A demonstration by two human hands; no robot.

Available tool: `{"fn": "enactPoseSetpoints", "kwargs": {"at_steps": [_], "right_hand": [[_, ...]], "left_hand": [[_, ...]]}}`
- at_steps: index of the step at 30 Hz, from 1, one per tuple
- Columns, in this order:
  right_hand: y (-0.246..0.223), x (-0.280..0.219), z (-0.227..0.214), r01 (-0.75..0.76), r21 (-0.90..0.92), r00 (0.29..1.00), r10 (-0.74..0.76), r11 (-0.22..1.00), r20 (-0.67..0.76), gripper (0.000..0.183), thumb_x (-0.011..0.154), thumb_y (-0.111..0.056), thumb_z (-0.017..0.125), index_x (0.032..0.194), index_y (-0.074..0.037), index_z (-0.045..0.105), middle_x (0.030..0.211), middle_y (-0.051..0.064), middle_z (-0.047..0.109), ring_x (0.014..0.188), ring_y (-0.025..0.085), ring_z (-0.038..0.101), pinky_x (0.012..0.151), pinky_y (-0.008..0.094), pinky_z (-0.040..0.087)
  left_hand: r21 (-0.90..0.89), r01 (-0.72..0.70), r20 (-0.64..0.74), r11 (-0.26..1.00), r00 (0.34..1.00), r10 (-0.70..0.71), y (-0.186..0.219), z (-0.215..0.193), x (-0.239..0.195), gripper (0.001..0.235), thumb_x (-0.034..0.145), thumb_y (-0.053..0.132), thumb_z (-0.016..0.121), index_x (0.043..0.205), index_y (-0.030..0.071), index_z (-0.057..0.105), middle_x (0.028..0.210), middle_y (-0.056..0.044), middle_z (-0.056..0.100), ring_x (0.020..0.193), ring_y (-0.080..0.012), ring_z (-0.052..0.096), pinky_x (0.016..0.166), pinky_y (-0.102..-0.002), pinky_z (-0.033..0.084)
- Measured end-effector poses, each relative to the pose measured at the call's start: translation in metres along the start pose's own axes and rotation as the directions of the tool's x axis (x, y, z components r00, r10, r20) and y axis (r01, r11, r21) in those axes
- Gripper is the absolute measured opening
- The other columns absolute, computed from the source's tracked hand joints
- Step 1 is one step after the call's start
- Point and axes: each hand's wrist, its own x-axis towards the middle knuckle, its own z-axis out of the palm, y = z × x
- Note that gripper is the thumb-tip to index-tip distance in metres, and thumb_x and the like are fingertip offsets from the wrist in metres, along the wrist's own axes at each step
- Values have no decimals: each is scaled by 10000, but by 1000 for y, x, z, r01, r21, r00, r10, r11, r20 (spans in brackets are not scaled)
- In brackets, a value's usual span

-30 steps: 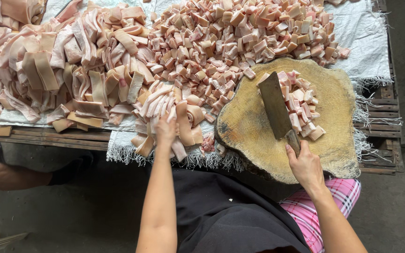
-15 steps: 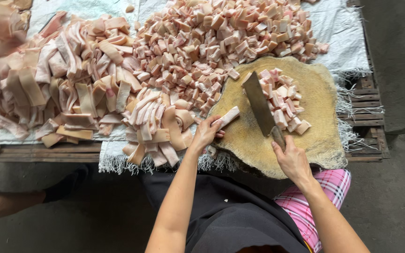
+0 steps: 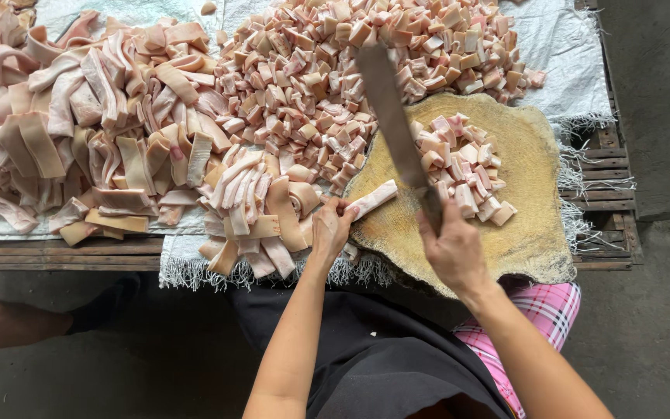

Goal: The person uses a large cleaver to chop strips of raw pork skin into small cubes on a wooden cutting board. They repeatedly pick up strips from a pile, cut them into pieces, and push the finished cubes aside.

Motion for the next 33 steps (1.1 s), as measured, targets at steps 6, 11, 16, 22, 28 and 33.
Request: {"fn": "enactPoseSetpoints", "kwargs": {"at_steps": [6,11,16,22,28,33], "right_hand": [[26,7,16,-137,-197,972,170,971,164,360,1029,-370,532,1173,-41,503,665,154,656,505,289,643,472,447,548],[0,-4,-26,-80,-24,996,81,996,41,386,1043,-346,523,1221,-3,522,704,114,663,479,221,636,419,392,561],[14,-5,-4,-46,64,998,49,997,-42,367,1103,-375,502,1146,-11,495,652,197,622,459,320,581,473,413,497],[32,2,21,-257,-185,924,297,948,241,440,1027,-416,455,1242,-33,435,734,203,687,566,348,712,443,444,587],[-7,-10,-29,-160,-95,983,167,983,72,382,1036,-413,517,1099,-36,529,633,201,678,476,317,669,447,428,538],[-6,-17,-14,7,31,999,-5,1000,-35,363,1050,-377,505,1181,-39,493,697,184,675,474,311,658,438,430,538]], "left_hand": [[0,-85,-27,996,996,85,-12,3,0,311,855,272,744,990,-8,750,871,-194,755,819,-307,734,788,-403,556],[-51,-17,48,999,999,20,-1,18,5,326,858,286,740,979,-17,732,857,-170,757,784,-271,731,759,-388,566],[-103,27,61,994,998,-20,16,28,4,299,857,260,733,976,-14,730,847,-172,756,779,-271,729,741,-389,567],[-45,-84,21,995,996,85,15,24,4,280,873,230,720,962,-36,720,855,-199,745,792,-311,727,774,-411,560],[-149,-105,42,983,993,113,15,40,3,216,912,146,661,1024,-26,732,889,-145,718,679,-234,708,643,-356,561],[-251,-56,40,966,997,68,9,43,2,181,902,95,672,1023,-39,680,852,-127,702,655,-158,700,592,-293,570]]}}
